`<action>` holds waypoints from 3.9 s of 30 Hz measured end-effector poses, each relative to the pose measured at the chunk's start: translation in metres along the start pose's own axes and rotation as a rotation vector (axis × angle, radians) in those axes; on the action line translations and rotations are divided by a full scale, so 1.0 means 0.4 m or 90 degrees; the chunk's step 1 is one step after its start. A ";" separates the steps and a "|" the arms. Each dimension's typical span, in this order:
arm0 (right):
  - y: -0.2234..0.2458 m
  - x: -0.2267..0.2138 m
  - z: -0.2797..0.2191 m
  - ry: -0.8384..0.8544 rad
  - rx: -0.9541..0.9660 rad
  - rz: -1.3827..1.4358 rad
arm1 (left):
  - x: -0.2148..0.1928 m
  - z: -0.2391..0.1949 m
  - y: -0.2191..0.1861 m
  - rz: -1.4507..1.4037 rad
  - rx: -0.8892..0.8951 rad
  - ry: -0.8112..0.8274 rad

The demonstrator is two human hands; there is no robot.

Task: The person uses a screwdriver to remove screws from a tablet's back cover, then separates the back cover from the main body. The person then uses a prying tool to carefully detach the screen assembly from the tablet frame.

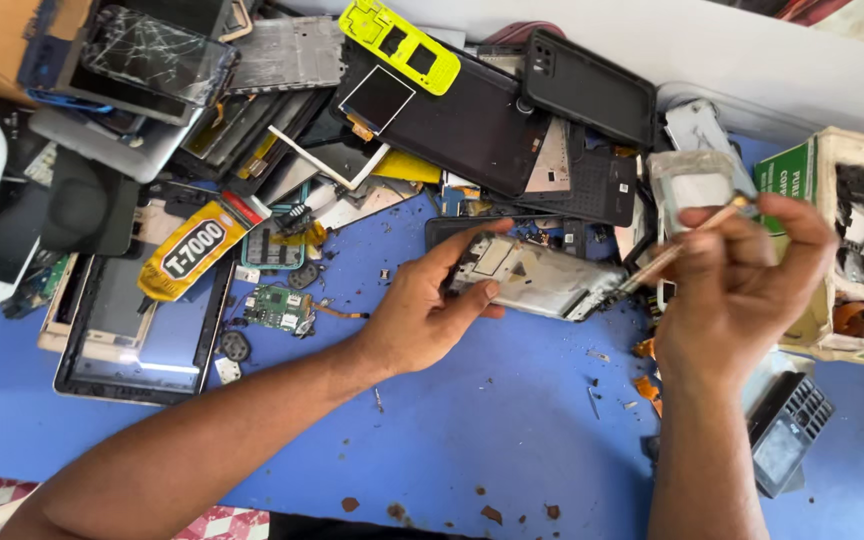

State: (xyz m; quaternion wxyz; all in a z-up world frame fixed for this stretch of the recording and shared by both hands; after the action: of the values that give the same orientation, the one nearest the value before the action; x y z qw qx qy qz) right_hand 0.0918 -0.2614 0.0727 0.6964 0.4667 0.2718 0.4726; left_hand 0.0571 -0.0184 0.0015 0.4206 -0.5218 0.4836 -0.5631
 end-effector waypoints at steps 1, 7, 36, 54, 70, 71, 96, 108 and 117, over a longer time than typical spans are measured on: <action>0.006 0.008 -0.025 0.043 -0.034 -0.009 | 0.001 0.001 -0.007 -0.034 0.004 0.008; 0.020 0.096 -0.163 0.198 -0.260 -0.023 | 0.001 -0.014 -0.033 -0.088 0.064 0.052; -0.041 0.114 -0.191 0.200 -0.178 0.044 | 0.002 -0.020 -0.036 -0.033 0.088 0.040; 0.008 0.149 -0.218 0.254 -0.174 0.097 | -0.002 -0.027 -0.064 0.118 0.288 0.012; -0.005 0.146 -0.220 0.258 -0.174 0.092 | -0.004 -0.028 -0.045 0.112 0.282 0.027; -0.005 0.145 -0.222 0.261 -0.179 0.091 | -0.004 -0.028 -0.044 0.122 0.296 0.020; -0.020 0.148 -0.240 0.277 -0.328 -0.038 | 0.010 0.017 0.031 0.078 0.278 -0.015; -0.035 0.110 -0.156 0.145 -0.422 -0.193 | -0.004 0.033 0.082 0.061 0.233 0.000; 0.020 0.090 -0.088 0.071 -0.353 -0.015 | 0.001 0.000 0.017 0.110 0.321 -0.019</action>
State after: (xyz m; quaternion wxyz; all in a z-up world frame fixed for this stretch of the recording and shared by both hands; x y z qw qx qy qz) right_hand 0.0743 -0.2136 0.0676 0.7869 0.2286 0.1759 0.5455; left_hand 0.0570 -0.0202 -0.0050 0.5909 -0.3658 0.3641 -0.6201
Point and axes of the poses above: each hand's wrist, its own z-axis towards the middle knuckle, its own x-axis out of the palm, y = z × x, the point moved 6 cm from there along z, towards the middle knuckle, and after that the axes turned 12 degrees about -y, right-handed, at the moved point
